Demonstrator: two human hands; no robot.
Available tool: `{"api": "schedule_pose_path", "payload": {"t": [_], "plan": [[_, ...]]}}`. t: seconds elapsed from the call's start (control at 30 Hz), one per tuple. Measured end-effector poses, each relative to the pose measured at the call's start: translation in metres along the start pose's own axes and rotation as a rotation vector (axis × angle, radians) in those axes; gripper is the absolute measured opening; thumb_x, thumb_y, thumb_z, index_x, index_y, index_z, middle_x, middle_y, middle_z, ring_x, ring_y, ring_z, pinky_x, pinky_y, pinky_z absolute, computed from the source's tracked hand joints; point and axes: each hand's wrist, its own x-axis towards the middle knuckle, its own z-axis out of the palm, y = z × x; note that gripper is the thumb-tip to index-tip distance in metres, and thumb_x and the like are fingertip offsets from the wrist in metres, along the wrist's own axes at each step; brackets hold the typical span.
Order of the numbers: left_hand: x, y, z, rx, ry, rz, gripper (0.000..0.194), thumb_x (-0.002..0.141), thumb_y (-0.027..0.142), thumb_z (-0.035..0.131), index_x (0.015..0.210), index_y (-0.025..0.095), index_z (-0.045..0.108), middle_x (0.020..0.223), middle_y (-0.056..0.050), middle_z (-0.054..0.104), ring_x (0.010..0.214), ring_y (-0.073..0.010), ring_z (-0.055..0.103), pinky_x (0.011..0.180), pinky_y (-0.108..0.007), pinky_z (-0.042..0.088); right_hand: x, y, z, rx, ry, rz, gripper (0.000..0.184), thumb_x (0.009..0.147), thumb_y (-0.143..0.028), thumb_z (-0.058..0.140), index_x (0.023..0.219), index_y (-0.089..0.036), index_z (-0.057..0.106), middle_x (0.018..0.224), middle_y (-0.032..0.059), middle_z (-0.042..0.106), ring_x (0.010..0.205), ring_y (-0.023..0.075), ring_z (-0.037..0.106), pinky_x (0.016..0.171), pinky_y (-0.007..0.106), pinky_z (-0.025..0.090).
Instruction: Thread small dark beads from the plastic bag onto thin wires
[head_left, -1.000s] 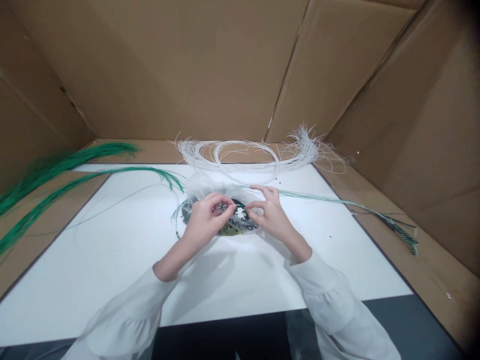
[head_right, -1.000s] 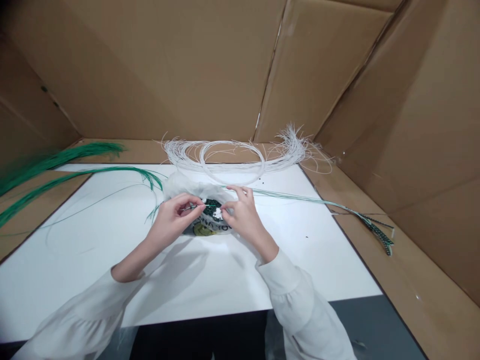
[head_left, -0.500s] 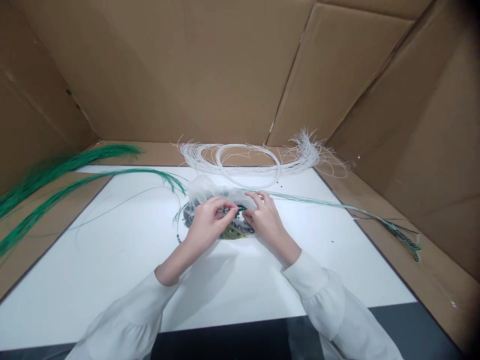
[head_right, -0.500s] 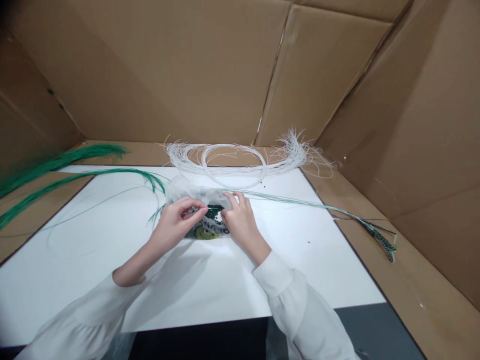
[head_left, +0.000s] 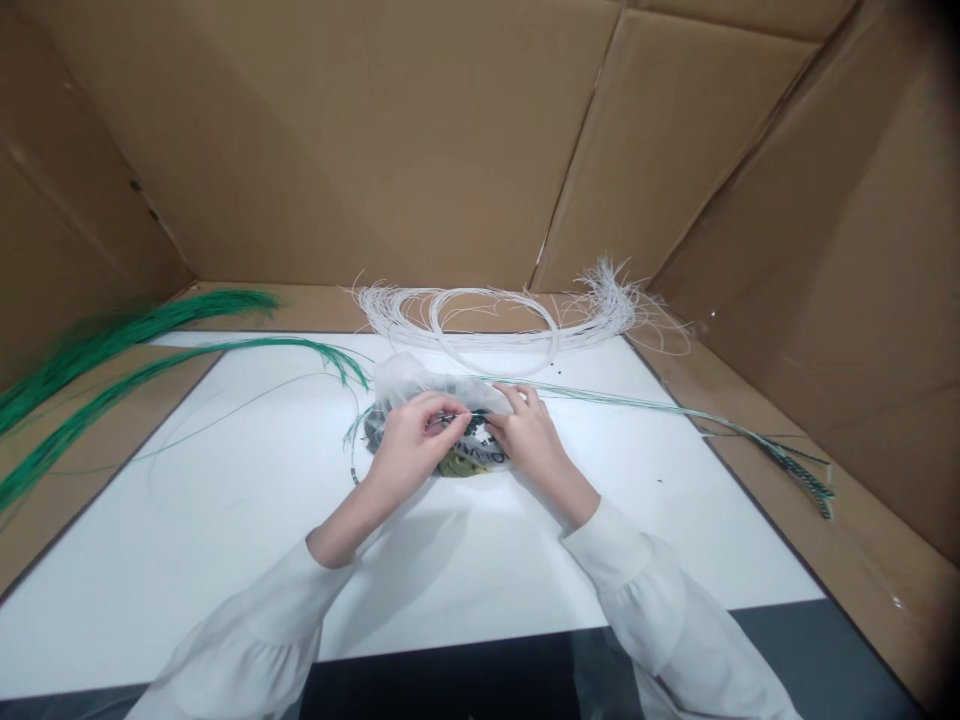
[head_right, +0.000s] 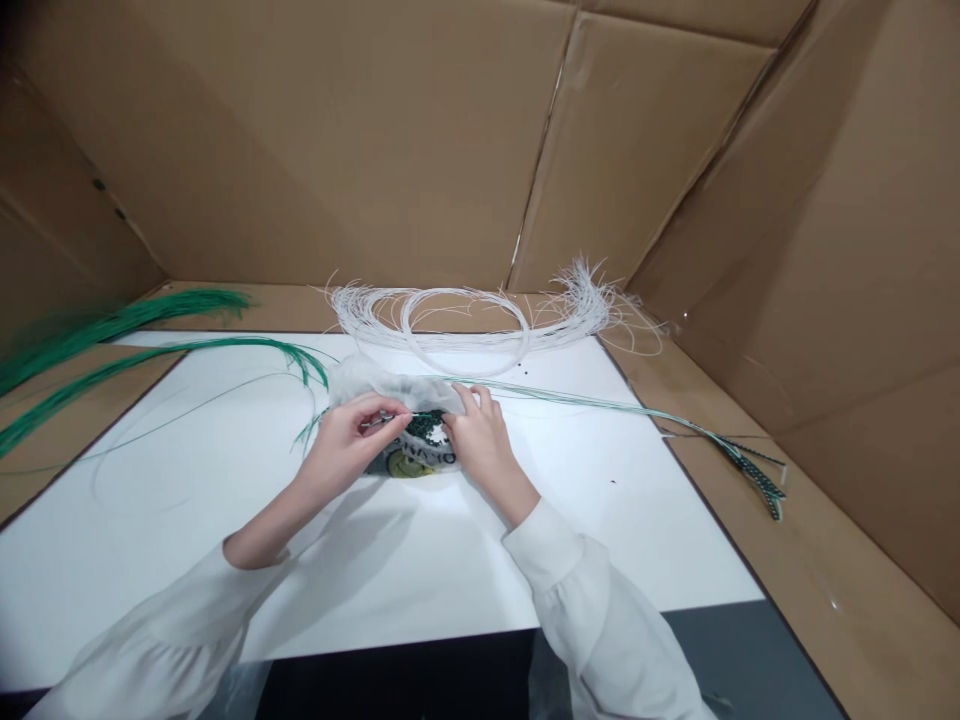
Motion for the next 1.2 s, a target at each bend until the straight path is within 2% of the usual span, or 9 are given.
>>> {"api": "schedule_pose_path", "payload": {"t": [0.2,0.33,0.4,0.5,0.6,0.7,0.87,1.2], "plan": [[0.002,-0.004,0.0,-0.011,0.018,-0.003,0.015,0.078,0.027,0.054,0.076,0.017,0.065,0.077,-0.002,0.065,0.064,-0.012,0.054,0.056,-0.021,0.04,0.001,0.0,0.004,0.024,0.032,-0.036,0.019,0.078,-0.02,0.053,0.07,-0.02,0.07,0.12,0.0091,0.054,0.109,0.0317,0.039,0.085,0.045,0.041],[0.003,-0.004,-0.001,0.003,0.03,-0.029,0.015,0.078,0.028,0.055,0.076,0.017,0.065,0.077,-0.002,0.065,0.062,-0.0116,0.053,0.056,-0.021,0.039,0.001,-0.001,-0.001,0.171,0.095,-0.031,0.014,0.076,-0.019,0.056,0.072,-0.02,0.07,0.119,0.0094,0.055,0.109,0.031,0.039,0.087,0.047,0.04],[0.003,-0.003,-0.001,0.006,0.034,-0.032,0.015,0.078,0.028,0.055,0.075,0.017,0.065,0.075,-0.001,0.064,0.059,-0.0106,0.051,0.055,-0.021,0.038,0.001,-0.003,-0.008,0.333,0.155,0.004,0.01,0.074,-0.02,0.06,0.072,-0.022,0.07,0.116,0.0082,0.057,0.108,0.0289,0.041,0.09,0.047,0.038],[0.002,-0.001,-0.001,-0.007,0.044,-0.018,0.015,0.078,0.028,0.055,0.074,0.017,0.065,0.073,0.0,0.063,0.055,-0.0093,0.047,0.053,-0.02,0.037,0.001,-0.007,-0.021,0.727,0.235,0.102,0.006,0.071,-0.022,0.065,0.073,-0.024,0.071,0.104,0.0065,0.062,0.1,0.0234,0.051,0.089,0.042,0.04],[-0.001,0.002,0.0,-0.052,0.073,0.013,0.013,0.078,0.027,0.056,0.075,0.017,0.065,0.072,0.0,0.061,0.049,-0.0075,0.04,0.05,-0.02,0.035,0.001,-0.009,-0.029,1.144,0.251,0.181,0.008,0.07,-0.02,0.067,0.075,-0.025,0.071,0.082,0.0025,0.066,0.083,0.0175,0.058,0.081,0.035,0.044],[-0.004,0.004,0.0,-0.115,0.084,0.073,0.012,0.078,0.026,0.057,0.076,0.017,0.064,0.073,0.0,0.058,0.047,-0.0065,0.036,0.047,-0.021,0.033,0.0,-0.01,-0.03,1.367,0.24,0.218,0.009,0.068,-0.018,0.068,0.071,-0.026,0.072,0.073,-0.0001,0.066,0.076,0.0152,0.058,0.074,0.03,0.044],[-0.006,0.006,0.001,-0.148,0.053,0.107,0.012,0.078,0.027,0.057,0.077,0.017,0.065,0.073,-0.002,0.059,0.053,-0.0086,0.045,0.049,-0.021,0.034,-0.002,-0.011,-0.029,1.489,0.207,0.226,0.009,0.065,-0.017,0.07,0.068,-0.026,0.072,0.07,-0.0001,0.066,0.072,0.0138,0.056,0.069,0.028,0.043],[-0.006,0.005,0.0,-0.16,0.084,0.115,0.01,0.077,0.025,0.059,0.076,0.017,0.065,0.074,-0.002,0.059,0.055,-0.009,0.047,0.049,-0.021,0.035,-0.002,-0.012,-0.032,1.507,0.205,0.242,0.007,0.064,-0.02,0.072,0.067,-0.025,0.073,0.07,0.0008,0.065,0.072,0.0147,0.056,0.069,0.029,0.043]]}}
